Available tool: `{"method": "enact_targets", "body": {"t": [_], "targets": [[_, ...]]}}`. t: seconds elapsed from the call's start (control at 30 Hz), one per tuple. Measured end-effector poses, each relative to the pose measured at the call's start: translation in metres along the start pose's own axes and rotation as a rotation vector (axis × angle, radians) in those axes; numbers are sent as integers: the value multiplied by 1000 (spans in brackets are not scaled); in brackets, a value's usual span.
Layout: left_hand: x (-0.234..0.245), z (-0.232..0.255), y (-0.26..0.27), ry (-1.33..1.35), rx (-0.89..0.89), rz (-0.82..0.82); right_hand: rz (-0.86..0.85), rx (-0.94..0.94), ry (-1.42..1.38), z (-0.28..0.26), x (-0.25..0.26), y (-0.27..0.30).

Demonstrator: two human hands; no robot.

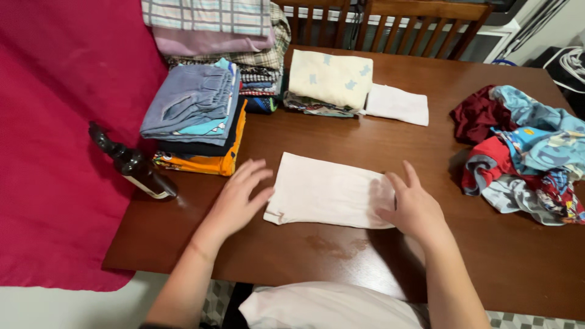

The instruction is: The person folds a white cloth and a red sleeveless shirt on a wooden table. The person smooths the items, folds them into compact rectangles, and places them on a growing stack of folded clothes.

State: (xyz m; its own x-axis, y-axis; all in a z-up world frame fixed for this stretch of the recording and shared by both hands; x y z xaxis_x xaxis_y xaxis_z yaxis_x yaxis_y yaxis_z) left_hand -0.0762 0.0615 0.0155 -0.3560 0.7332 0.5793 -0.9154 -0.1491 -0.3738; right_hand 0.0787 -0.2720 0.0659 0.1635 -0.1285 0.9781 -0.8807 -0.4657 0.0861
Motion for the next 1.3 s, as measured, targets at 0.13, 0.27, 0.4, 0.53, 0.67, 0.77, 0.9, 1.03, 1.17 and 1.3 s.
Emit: {"method": "enact_targets", "body": {"t": [0.13,0.27,0.4,0.53,0.67,0.77,0.9,1.03,1.17,1.3], "targets": [[1,12,24,34,-40,-57,99,135,-245,-53,-9,4],[-6,19,29,-56,-98,-43,180,695,-389,-114,-50,8],[-9,20,27,-138,-118,-52,281,804,-288,-137,-74,8],[-10,19,25,-55,-169,-53,424,870,-226,-134,-84,8],[-10,17,25,-14,-250,-111,466,828,-359,-128,-90,9],[-15,12,21,-31,-223,-109,259,579,-547,-123,-91,10],[-23,-8,13,160,2,-134,150,456,-520,-117,-88,10],[-30,-20,16,219,135,-72,177,534,-532,-114,-84,7],[-37,-26,20,118,140,-41,-52,380,-629,-106,-85,2],[-39,-23,21,101,123,16,-61,366,-658,-104,-81,-4]]}}
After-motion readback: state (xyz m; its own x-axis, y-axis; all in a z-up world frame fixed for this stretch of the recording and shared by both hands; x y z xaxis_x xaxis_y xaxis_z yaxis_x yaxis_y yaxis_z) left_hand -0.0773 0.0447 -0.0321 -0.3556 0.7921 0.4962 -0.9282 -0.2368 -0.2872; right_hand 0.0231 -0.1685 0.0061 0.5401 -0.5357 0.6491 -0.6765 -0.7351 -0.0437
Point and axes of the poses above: each hand's wrist, its own y-axis away from the middle knuckle, its own x-axis out of the back of the hand, z = x × y, the point moved 1 cm from there along -y, towards the middle knuckle, and after that the axes turned 7 degrees about y, right-handed, at the moved point
